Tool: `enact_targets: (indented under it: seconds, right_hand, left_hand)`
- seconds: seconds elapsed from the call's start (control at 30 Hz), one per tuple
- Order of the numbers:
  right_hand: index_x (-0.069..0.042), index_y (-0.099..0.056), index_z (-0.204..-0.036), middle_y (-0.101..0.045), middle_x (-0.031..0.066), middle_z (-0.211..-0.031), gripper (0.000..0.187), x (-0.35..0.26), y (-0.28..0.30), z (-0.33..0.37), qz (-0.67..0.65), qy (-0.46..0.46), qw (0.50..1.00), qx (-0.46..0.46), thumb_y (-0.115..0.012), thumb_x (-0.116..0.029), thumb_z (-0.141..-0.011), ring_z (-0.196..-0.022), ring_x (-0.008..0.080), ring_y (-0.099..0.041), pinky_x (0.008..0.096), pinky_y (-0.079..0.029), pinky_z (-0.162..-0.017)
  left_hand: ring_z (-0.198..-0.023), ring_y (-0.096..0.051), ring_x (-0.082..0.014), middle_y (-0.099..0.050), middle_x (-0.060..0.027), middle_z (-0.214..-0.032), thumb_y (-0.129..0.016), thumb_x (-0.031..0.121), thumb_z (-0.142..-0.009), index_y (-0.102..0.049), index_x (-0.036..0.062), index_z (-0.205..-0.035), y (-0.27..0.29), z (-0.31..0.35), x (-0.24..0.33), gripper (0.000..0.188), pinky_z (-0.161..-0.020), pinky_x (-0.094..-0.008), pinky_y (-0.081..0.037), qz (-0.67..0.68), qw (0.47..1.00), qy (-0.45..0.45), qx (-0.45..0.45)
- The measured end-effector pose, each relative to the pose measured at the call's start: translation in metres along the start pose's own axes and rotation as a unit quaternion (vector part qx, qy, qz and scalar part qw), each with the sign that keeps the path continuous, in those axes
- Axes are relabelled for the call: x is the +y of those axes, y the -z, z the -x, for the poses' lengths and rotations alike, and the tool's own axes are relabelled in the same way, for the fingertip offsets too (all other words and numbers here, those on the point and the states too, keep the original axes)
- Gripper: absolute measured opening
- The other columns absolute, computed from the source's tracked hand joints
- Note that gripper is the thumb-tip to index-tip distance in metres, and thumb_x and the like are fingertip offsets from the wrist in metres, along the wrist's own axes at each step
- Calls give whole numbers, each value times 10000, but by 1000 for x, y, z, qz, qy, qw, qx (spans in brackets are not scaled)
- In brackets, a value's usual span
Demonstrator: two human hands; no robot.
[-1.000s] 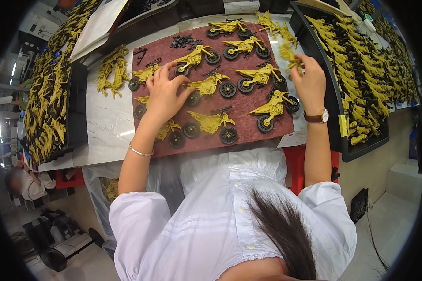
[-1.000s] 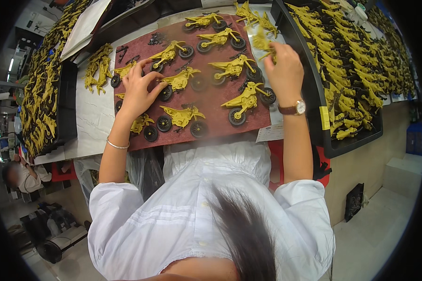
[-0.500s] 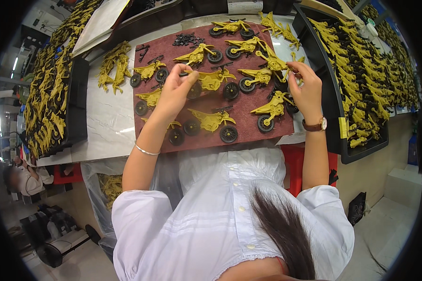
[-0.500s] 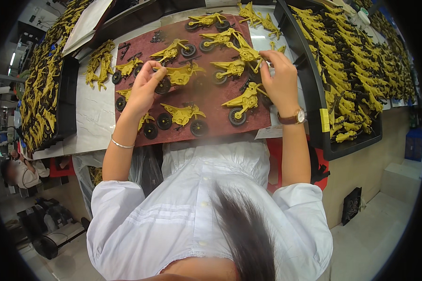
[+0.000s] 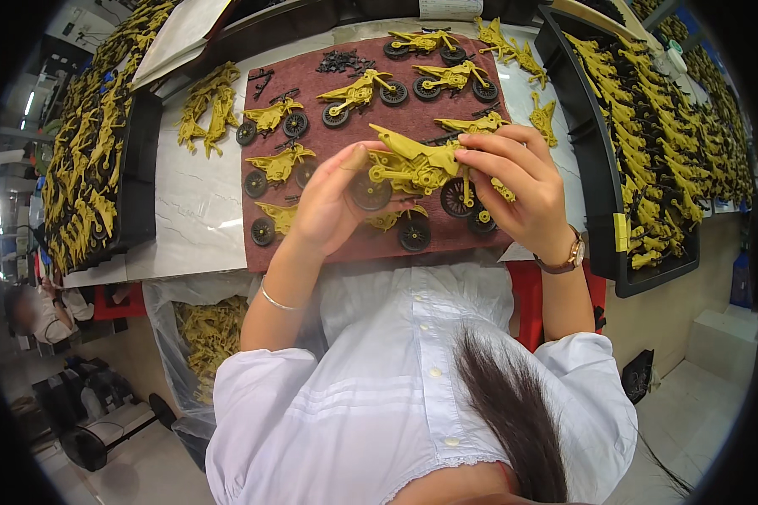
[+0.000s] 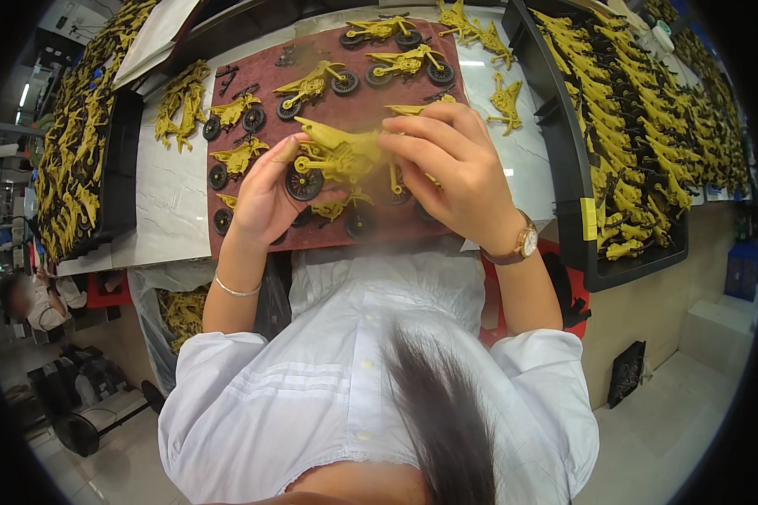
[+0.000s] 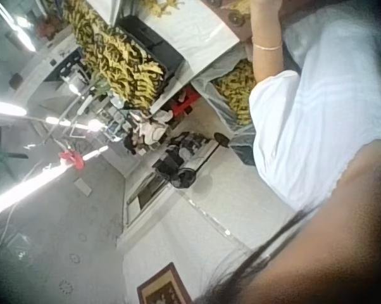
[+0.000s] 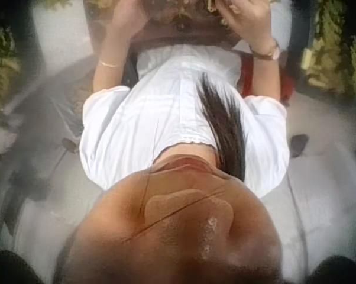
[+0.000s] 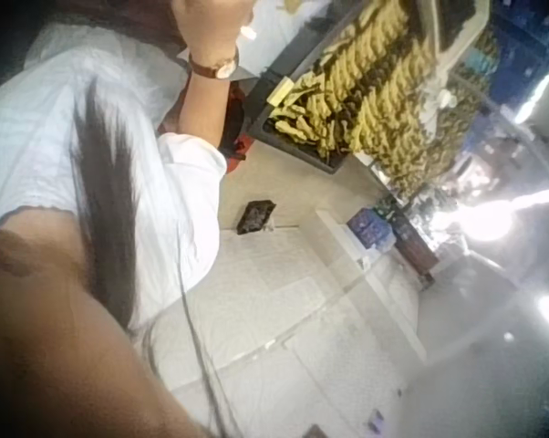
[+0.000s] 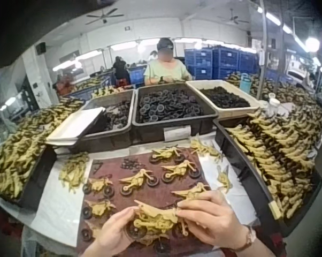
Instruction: The person assembles toy motorcycles by hand, stacks the completed motorcycles into a tray, and takes new toy parts from a bag to arrange them on the work mat.
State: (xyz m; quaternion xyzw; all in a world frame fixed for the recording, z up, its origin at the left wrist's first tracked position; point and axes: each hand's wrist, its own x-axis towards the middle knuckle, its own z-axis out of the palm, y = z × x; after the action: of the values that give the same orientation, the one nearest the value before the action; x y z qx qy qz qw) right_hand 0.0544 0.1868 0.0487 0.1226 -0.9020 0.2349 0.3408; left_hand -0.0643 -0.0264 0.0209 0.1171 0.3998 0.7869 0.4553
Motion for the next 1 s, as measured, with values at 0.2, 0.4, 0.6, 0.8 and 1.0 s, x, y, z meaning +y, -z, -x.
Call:
enact_targets:
  seconds: [0.2,0.4,0.6,0.8,1.0]
  right_hand:
    - [-95,-684,-953,-654,14,-1024,307,-6,-1,0,15,16,999,-25,-679,3,-663,-942,248,-555,354,-454,-833]
    - [-97,-686,-955,-652,20,-1035,316,-5,-2,4,19,26,999,-30,-676,4,-656,-936,243,-552,354,-458,-813]
    - [-84,-687,-951,-652,12,-1042,328,-7,-2,8,61,50,997,-27,-670,3,-635,-913,232,-547,349,-461,-800]
    - [-65,-641,-1031,-600,90,-1071,360,-8,0,14,-78,-52,995,41,-736,-34,-685,-954,223,-555,347,-465,-827]
    - [8,-548,-1142,-601,49,-1000,410,-16,-3,13,-467,-321,824,-18,-738,-67,-786,-896,107,-571,250,-486,-755]
  left_hand:
    - [-1077,-605,-276,-563,-177,-1218,-264,301,-1031,-463,-42,-1236,-6,3,-1,446,-894,-488,-522,-9,1000,4,-9]
    - [-1068,-606,-248,-577,-160,-1189,-329,296,-1021,-484,-40,-1212,-6,4,-3,416,-876,-449,-535,36,998,8,-43]
    - [-1003,-603,-151,-605,-105,-1106,-568,58,-910,-511,-32,-1180,-19,6,-9,291,-860,-330,-525,-152,987,-37,27]
    - [-1016,-585,-133,-622,-87,-1096,-613,53,-889,-541,-13,-1155,-19,5,-14,284,-882,-289,-494,-181,977,-110,10]
    - [-1063,-575,-152,-620,-106,-1131,-597,49,-893,-539,-26,-1152,-29,11,-9,276,-905,-303,-479,-256,956,-138,-45]
